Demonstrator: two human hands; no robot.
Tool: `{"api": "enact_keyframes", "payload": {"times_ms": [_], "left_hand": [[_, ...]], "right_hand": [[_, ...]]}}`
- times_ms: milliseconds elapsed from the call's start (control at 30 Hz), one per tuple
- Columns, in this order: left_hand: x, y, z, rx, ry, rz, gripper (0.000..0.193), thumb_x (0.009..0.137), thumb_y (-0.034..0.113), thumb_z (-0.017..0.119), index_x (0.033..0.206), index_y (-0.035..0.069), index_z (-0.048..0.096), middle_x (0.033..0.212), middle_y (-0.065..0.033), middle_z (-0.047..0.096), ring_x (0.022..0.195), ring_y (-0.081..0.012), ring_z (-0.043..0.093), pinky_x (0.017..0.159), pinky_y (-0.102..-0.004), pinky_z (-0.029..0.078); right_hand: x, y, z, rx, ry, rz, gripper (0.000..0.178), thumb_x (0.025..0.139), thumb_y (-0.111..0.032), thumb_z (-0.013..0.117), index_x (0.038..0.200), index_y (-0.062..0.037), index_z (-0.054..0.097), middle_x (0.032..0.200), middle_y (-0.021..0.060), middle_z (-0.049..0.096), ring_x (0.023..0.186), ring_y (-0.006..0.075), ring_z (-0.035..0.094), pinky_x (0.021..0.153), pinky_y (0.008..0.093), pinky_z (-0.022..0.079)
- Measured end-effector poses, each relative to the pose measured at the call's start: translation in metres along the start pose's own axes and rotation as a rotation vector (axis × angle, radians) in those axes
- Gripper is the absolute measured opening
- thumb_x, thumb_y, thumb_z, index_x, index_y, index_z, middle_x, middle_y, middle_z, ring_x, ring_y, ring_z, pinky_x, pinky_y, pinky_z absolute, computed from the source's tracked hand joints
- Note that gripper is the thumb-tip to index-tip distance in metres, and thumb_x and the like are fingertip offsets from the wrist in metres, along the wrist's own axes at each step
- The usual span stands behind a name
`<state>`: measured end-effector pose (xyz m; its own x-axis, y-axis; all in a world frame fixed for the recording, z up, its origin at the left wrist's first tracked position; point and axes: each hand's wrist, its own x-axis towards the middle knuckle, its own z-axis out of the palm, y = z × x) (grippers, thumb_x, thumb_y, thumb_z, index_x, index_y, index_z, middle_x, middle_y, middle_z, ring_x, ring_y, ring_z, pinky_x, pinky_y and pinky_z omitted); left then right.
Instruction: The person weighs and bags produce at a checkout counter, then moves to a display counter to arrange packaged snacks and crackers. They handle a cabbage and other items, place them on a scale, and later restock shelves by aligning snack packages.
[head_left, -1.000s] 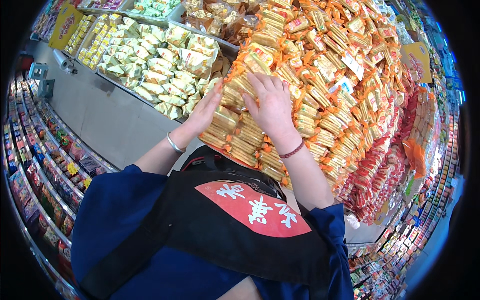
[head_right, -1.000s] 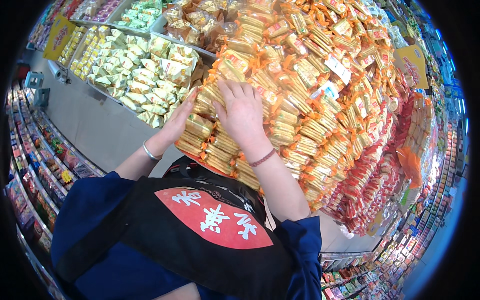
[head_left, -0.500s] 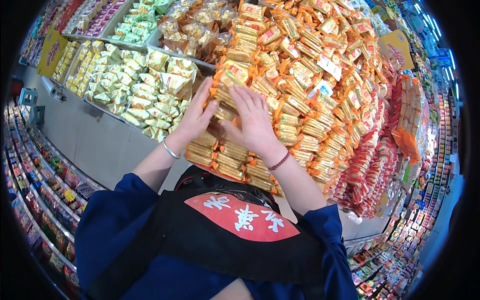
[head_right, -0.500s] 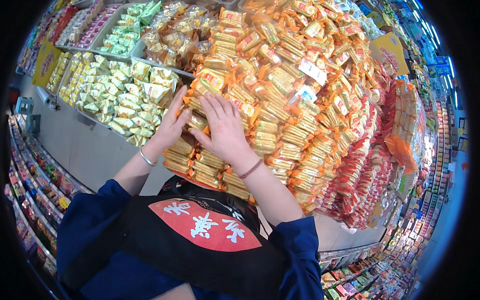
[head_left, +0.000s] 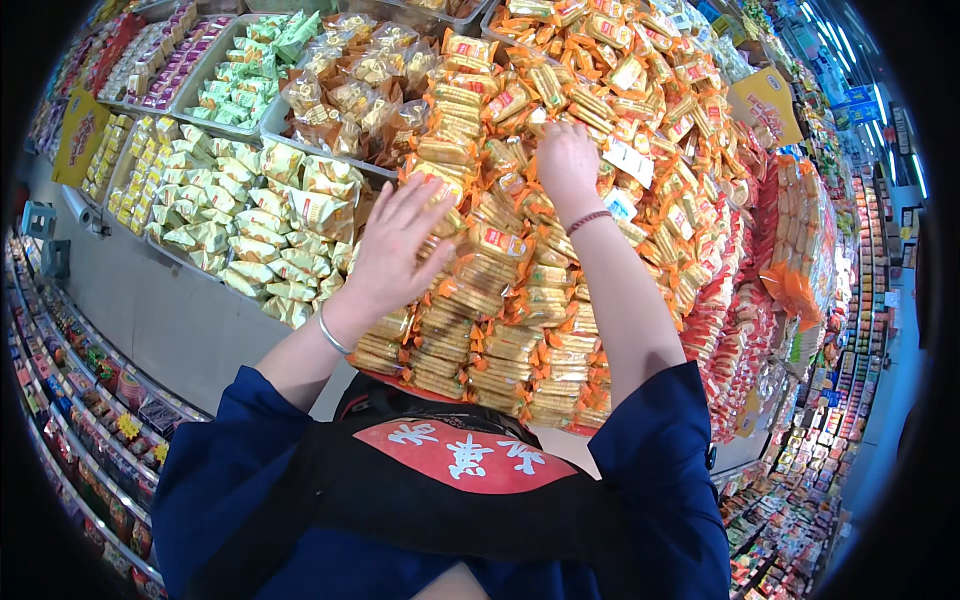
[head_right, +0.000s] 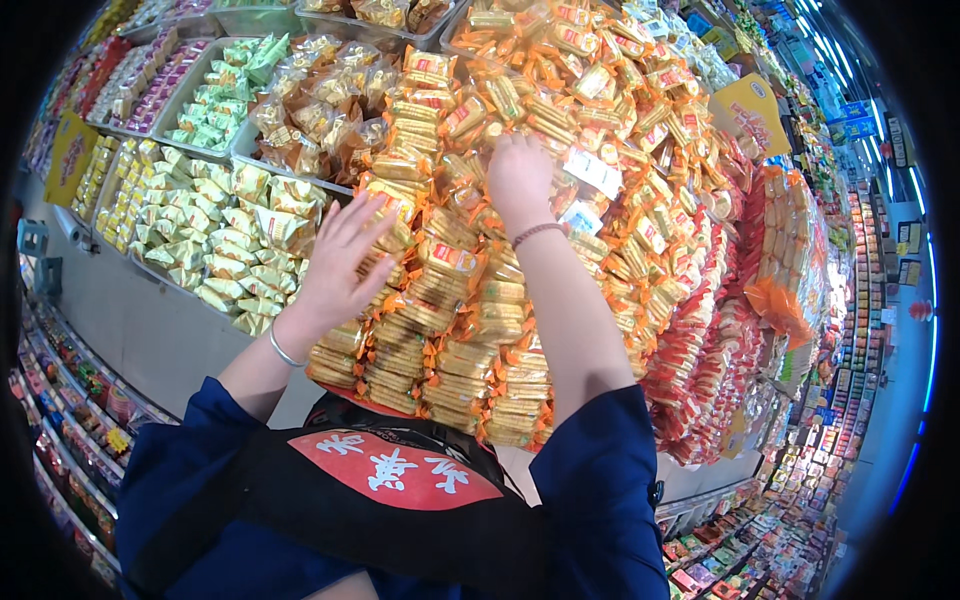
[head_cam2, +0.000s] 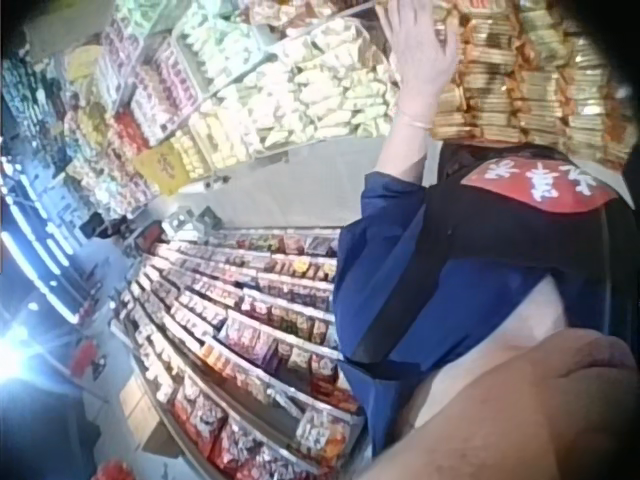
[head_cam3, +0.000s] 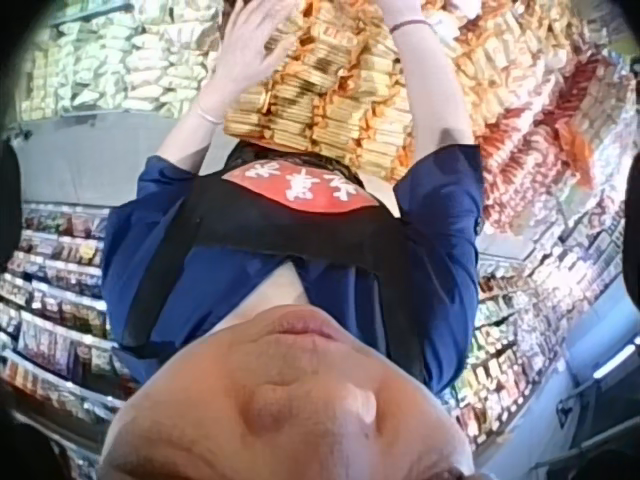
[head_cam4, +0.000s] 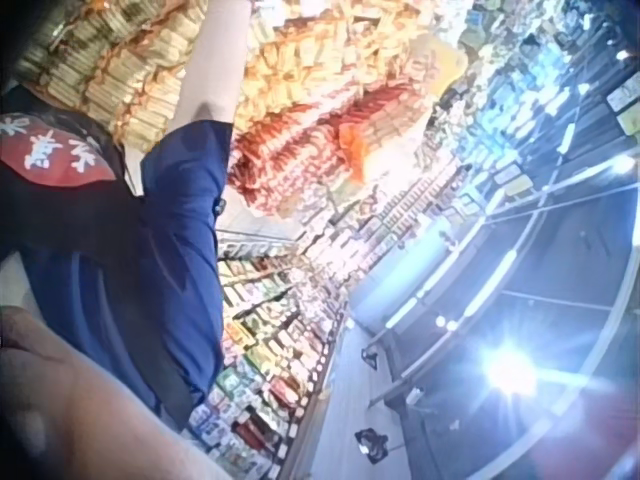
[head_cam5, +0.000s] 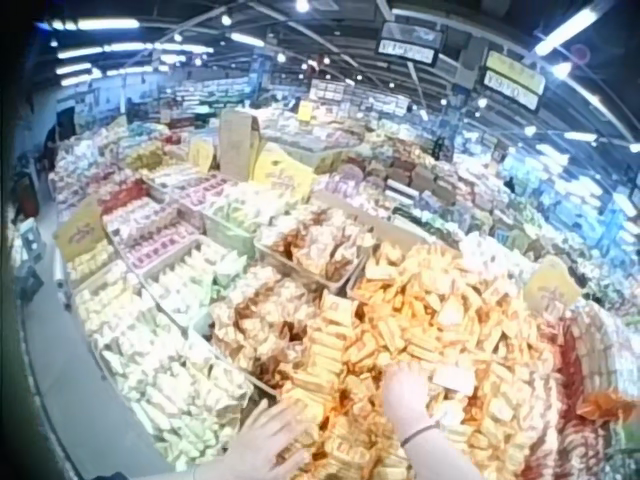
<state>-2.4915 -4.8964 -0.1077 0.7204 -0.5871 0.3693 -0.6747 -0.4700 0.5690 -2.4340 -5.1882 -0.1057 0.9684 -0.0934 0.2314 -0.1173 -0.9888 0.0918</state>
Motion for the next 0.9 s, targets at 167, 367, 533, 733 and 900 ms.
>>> {"api": "enact_keyframes", "payload": {"times_ms": [167, 367, 533, 733, 900], "left_hand": [[0.012, 0.009, 0.019, 0.162, -0.15, -0.021, 0.048, 0.094, 0.03, 0.061, 0.136, 0.008, 0.056, 0.143, -0.0148, 0.051, 0.14, -0.0309, 0.041, 0.119, -0.0526, 0.021], [0.014, 0.006, 0.024, 0.136, -0.144, -0.028, 0.042, 0.094, 0.03, 0.061, 0.127, 0.006, 0.062, 0.136, -0.0129, 0.058, 0.136, -0.0279, 0.045, 0.119, -0.0522, 0.022], [0.012, 0.005, 0.022, 0.146, -0.133, -0.019, 0.04, 0.093, 0.029, 0.062, 0.125, 0.006, 0.063, 0.135, -0.0124, 0.059, 0.135, -0.0274, 0.046, 0.119, -0.0523, 0.023], [0.013, 0.007, 0.023, 0.139, -0.129, -0.026, 0.038, 0.093, 0.027, 0.063, 0.124, 0.006, 0.064, 0.135, -0.0114, 0.059, 0.135, -0.0269, 0.046, 0.118, -0.0524, 0.023], [0.012, 0.007, 0.023, 0.133, -0.119, -0.031, 0.037, 0.093, 0.026, 0.063, 0.124, 0.007, 0.064, 0.135, -0.0108, 0.059, 0.134, -0.027, 0.047, 0.118, -0.0521, 0.024]], "right_hand": [[0.019, -0.007, 0.016, -0.17, -0.047, 0.015, 0.021, 0.087, -0.014, 0.06, 0.105, -0.0055, 0.065, 0.108, 0.0096, 0.064, 0.105, 0.0263, 0.06, 0.088, 0.0396, 0.047], [0.022, 0.004, 0.021, -0.142, 0.039, -0.005, 0.022, 0.086, -0.02, 0.063, 0.103, -0.0062, 0.065, 0.105, 0.0092, 0.064, 0.103, 0.0267, 0.059, 0.088, 0.0408, 0.045], [0.025, 0.024, -0.001, 0.053, 0.111, 0.007, 0.033, 0.086, -0.03, 0.07, 0.11, -0.0064, 0.066, 0.11, 0.0095, 0.064, 0.108, 0.0267, 0.058, 0.092, 0.0411, 0.045], [0.034, 0.07, -0.001, -0.008, -0.01, 0.038, 0.085, 0.076, -0.033, 0.082, 0.145, -0.0058, 0.042, 0.136, 0.0157, 0.053, 0.129, 0.0351, 0.047, 0.106, 0.0465, 0.042], [0.044, 0.082, -0.013, 0.055, -0.097, 0.009, 0.078, 0.074, -0.032, 0.081, 0.138, 0.0005, 0.049, 0.13, 0.0187, 0.056, 0.124, 0.0363, 0.049, 0.104, 0.0469, 0.044]]}}
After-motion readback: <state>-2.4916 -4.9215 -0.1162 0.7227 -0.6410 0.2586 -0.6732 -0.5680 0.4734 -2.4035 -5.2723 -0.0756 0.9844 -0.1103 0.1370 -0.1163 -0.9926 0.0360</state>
